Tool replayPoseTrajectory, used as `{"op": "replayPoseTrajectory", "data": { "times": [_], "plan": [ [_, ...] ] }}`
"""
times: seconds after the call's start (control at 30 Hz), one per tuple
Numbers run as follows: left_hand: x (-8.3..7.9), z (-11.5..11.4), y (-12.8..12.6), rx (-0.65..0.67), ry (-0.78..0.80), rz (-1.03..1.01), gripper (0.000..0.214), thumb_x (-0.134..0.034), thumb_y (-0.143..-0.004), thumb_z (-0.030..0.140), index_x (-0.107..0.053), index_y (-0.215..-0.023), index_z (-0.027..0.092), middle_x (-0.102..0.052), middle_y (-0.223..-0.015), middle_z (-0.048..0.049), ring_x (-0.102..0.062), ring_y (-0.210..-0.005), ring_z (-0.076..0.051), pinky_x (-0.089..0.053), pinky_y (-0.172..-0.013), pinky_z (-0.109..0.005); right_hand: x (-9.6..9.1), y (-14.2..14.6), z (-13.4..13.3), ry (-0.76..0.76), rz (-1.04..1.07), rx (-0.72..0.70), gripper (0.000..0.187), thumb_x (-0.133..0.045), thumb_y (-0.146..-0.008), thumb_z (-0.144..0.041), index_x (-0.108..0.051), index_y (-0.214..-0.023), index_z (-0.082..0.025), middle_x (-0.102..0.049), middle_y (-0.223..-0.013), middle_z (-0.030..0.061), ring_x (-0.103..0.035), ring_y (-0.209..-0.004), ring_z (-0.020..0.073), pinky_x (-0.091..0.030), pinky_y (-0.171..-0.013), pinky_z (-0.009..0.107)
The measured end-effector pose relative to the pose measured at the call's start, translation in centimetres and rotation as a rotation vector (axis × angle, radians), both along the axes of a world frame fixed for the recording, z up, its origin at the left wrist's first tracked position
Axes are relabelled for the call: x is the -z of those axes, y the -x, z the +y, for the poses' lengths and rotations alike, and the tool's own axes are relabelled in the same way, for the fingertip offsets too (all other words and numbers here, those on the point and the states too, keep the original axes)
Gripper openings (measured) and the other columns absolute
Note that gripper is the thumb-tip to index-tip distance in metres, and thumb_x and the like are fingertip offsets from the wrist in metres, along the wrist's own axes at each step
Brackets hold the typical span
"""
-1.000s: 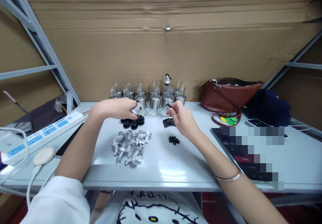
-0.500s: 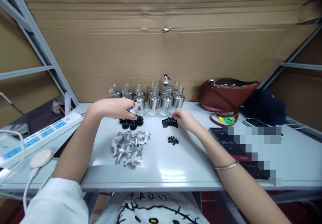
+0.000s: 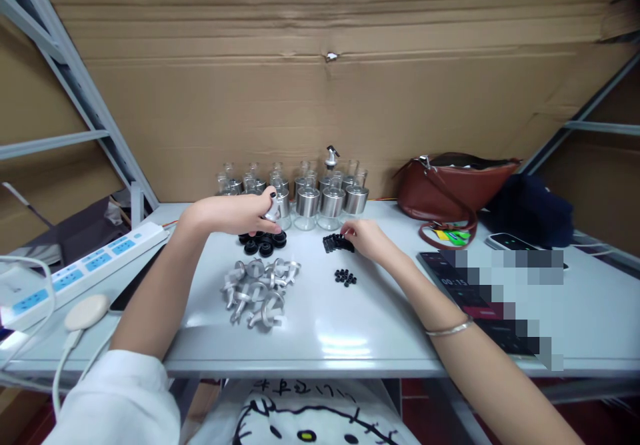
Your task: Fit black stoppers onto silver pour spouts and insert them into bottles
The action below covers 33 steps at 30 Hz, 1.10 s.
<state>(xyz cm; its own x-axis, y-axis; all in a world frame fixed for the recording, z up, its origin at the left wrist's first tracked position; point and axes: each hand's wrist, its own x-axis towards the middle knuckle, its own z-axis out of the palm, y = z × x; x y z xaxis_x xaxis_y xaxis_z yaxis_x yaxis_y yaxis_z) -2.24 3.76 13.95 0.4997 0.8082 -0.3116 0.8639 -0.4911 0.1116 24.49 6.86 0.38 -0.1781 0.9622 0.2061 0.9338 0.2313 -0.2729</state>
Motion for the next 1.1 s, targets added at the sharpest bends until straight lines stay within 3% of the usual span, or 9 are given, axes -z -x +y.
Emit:
{"op": "replayPoseTrajectory", "data": {
  "times": [0.1, 0.2, 0.33, 0.43, 0.53, 0.7, 0.83, 1.1],
  "plan": [
    [0.2, 0.2, 0.0, 0.055, -0.059, 0.008, 0.039, -0.043, -0.084, 0.053, -0.042, -0.099, 0.016, -0.061, -0.084, -0.0083, -0.049, -0.066, -0.017, -0.032, -0.057, -0.026, -0.6, 0.6, -0.5, -0.081, 0.037, -0.035, 0.02, -0.05, -0.084, -0.011, -0.069, -0.087, -0.014, -0.07, -0.085, 0.0089, -0.063, -0.08, 0.0197, -0.043, -0.073, 0.027],
    [0.7, 0.4, -0.2, 0.123, -0.099, 0.039, 0.037, -0.045, -0.084, 0.052, -0.048, -0.095, 0.017, -0.06, -0.092, -0.0086, -0.051, -0.073, -0.017, -0.033, -0.059, -0.024, -1.2, 1.4, -1.4, -0.321, 0.14, -0.14, 0.018, -0.048, -0.089, -0.02, -0.066, -0.087, -0.015, -0.066, -0.081, 0.007, -0.059, -0.077, 0.0196, -0.044, -0.071, 0.029],
    [1.6, 0.4, -1.5, 0.202, 0.021, 0.04, 0.027, -0.048, -0.082, 0.034, -0.053, -0.103, 0.019, -0.061, -0.099, -0.0059, -0.053, -0.079, -0.016, -0.035, -0.06, -0.022, -2.1, 2.7, -2.9, -0.582, 0.231, -0.384, 0.022, -0.043, -0.094, -0.027, -0.061, -0.102, -0.017, -0.063, -0.088, 0.0086, -0.056, -0.084, 0.0205, -0.046, -0.077, 0.034],
    [2.0, 0.3, -2.4, 0.263, 0.056, 0.022, 0.031, -0.047, -0.078, 0.02, -0.053, -0.108, 0.018, -0.061, -0.099, -0.0058, -0.053, -0.077, -0.015, -0.035, -0.061, -0.022, -2.4, 3.6, -3.7, -0.61, 0.195, -0.531, 0.026, -0.039, -0.096, -0.028, -0.058, -0.108, -0.017, -0.063, -0.094, 0.0104, -0.055, -0.086, 0.0208, -0.047, -0.077, 0.035],
    [2.1, 0.0, -2.9, 0.25, 0.041, 0.002, 0.033, -0.047, -0.08, 0.024, -0.052, -0.112, 0.017, -0.061, -0.097, -0.0055, -0.053, -0.075, -0.015, -0.035, -0.061, -0.022, -2.2, 4.3, -4.2, -0.616, 0.166, -0.602, 0.027, -0.038, -0.096, -0.029, -0.057, -0.11, -0.016, -0.064, -0.094, 0.0109, -0.054, -0.084, 0.0206, -0.047, -0.074, 0.034],
    [1.9, -0.3, -3.1, 0.281, 0.07, -0.033, 0.039, -0.045, -0.086, 0.049, -0.058, -0.101, 0.016, -0.059, -0.08, -0.0027, -0.049, -0.066, -0.014, -0.033, -0.058, -0.022, -2.1, 4.7, -4.5, -0.631, 0.134, -0.61, 0.024, -0.036, -0.097, -0.027, -0.058, -0.104, -0.017, -0.063, -0.089, 0.0086, -0.052, -0.08, 0.0192, -0.044, -0.071, 0.031],
    [1.7, -0.5, -3.4, 0.314, 0.12, -0.073, 0.033, -0.043, -0.089, 0.044, -0.058, -0.084, 0.015, -0.052, -0.068, 0.0, -0.043, -0.059, -0.011, -0.031, -0.055, -0.022, -2.2, 4.9, -4.7, -0.633, 0.07, -0.609, 0.027, -0.031, -0.098, -0.023, -0.056, -0.095, -0.017, -0.059, -0.082, 0.0078, -0.049, -0.074, 0.0189, -0.04, -0.065, 0.03],
    [1.6, -0.6, -3.4, 0.369, 0.18, -0.15, 0.031, -0.041, -0.089, 0.043, -0.056, -0.085, 0.016, -0.051, -0.072, 0.0001, -0.042, -0.063, -0.012, -0.032, -0.059, -0.022, -2.7, 5.3, -5.6, -0.665, 0.054, -0.6, 0.024, -0.028, -0.095, -0.018, -0.05, -0.086, -0.018, -0.053, -0.076, 0.0062, -0.045, -0.065, 0.0181, -0.036, -0.06, 0.03]
  ]
}}
